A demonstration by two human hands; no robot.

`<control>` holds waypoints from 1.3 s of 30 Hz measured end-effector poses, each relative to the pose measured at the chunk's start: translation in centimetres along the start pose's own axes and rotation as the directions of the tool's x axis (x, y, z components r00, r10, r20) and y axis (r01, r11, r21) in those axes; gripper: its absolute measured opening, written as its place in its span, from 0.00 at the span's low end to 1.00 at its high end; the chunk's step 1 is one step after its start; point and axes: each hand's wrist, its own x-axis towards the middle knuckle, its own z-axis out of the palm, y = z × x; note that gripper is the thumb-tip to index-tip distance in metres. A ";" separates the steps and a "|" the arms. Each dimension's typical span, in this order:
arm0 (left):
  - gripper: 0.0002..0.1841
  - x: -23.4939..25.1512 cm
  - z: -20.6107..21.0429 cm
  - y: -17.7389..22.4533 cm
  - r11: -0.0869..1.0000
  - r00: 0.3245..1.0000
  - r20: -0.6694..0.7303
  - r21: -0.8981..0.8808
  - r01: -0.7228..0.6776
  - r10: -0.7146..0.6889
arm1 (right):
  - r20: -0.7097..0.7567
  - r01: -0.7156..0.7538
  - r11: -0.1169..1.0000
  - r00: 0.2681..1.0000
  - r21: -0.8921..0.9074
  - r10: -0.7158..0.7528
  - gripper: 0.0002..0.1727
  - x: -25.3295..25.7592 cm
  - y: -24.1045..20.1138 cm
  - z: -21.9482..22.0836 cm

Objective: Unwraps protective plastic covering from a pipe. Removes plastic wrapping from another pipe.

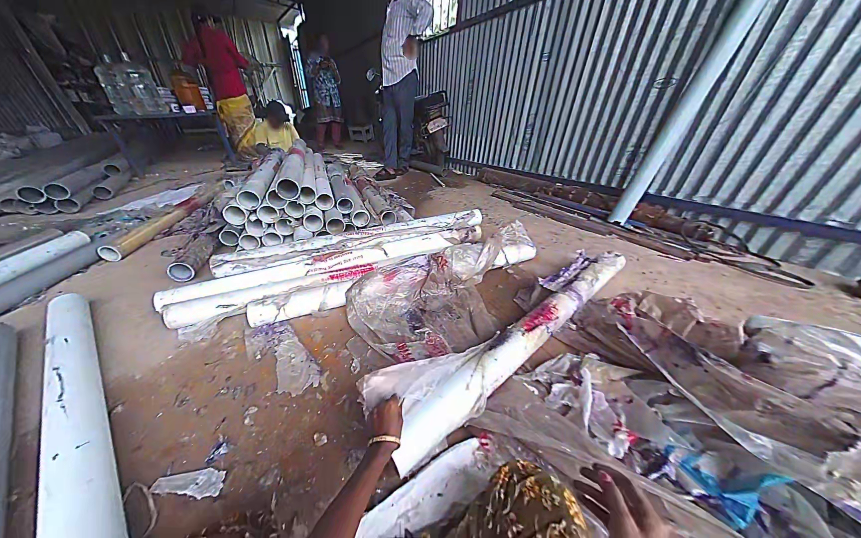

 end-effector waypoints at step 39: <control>0.16 -18.4 -19.0 0.0 0.916 0.942 -0.256 -0.280 -0.287 0.217 | 0.613 -0.747 0.544 0.645 0.382 0.455 0.25 -7.2 6.1 18.3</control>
